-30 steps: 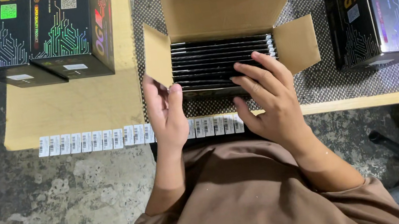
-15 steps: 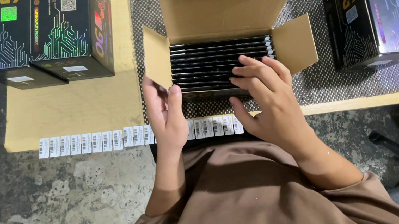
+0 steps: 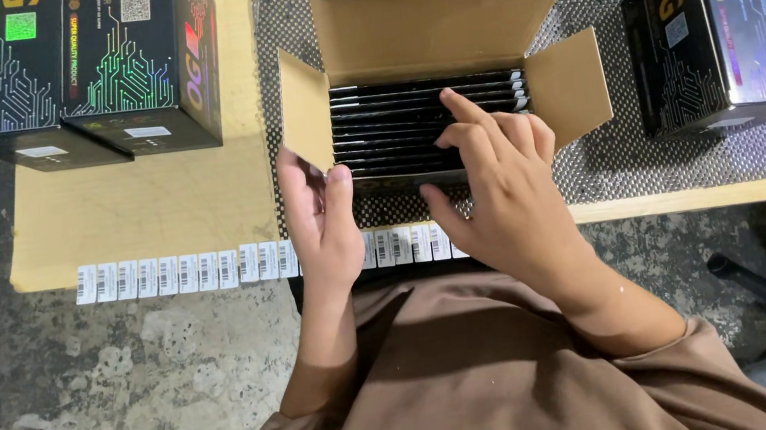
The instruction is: The person removes protective film from phone screen components and places a stack of them into a cardboard box.
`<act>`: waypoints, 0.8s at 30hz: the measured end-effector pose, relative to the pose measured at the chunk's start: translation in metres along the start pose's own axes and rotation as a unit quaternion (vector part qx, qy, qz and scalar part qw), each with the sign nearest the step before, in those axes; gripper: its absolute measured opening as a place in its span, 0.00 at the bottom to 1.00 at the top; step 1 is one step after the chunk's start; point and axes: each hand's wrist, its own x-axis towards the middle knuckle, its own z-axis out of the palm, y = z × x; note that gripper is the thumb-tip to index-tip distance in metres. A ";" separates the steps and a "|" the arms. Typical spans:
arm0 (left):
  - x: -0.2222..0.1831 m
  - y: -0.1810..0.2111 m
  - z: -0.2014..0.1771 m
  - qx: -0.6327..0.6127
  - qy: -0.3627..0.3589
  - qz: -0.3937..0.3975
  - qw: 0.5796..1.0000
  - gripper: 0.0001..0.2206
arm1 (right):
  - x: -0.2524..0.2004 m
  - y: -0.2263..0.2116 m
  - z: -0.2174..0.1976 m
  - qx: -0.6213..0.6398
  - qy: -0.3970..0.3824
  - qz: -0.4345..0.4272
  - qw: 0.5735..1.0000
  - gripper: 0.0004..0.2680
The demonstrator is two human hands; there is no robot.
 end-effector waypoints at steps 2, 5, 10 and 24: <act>0.001 0.003 0.002 0.000 0.001 -0.002 1.000 0.23 | 0.001 0.000 0.001 -0.004 -0.003 0.001 1.000 0.18; 0.002 0.018 0.003 -0.008 0.005 -0.023 1.000 0.22 | 0.007 -0.004 -0.008 -0.007 -0.012 -0.009 1.000 0.16; 0.003 0.016 -0.002 -0.051 -0.002 -0.038 0.998 0.23 | 0.004 -0.002 -0.027 0.101 -0.035 -0.025 0.994 0.11; 0.032 0.014 0.007 -0.137 0.007 -0.093 0.986 0.24 | -0.015 0.122 0.053 0.689 0.119 0.233 0.676 0.20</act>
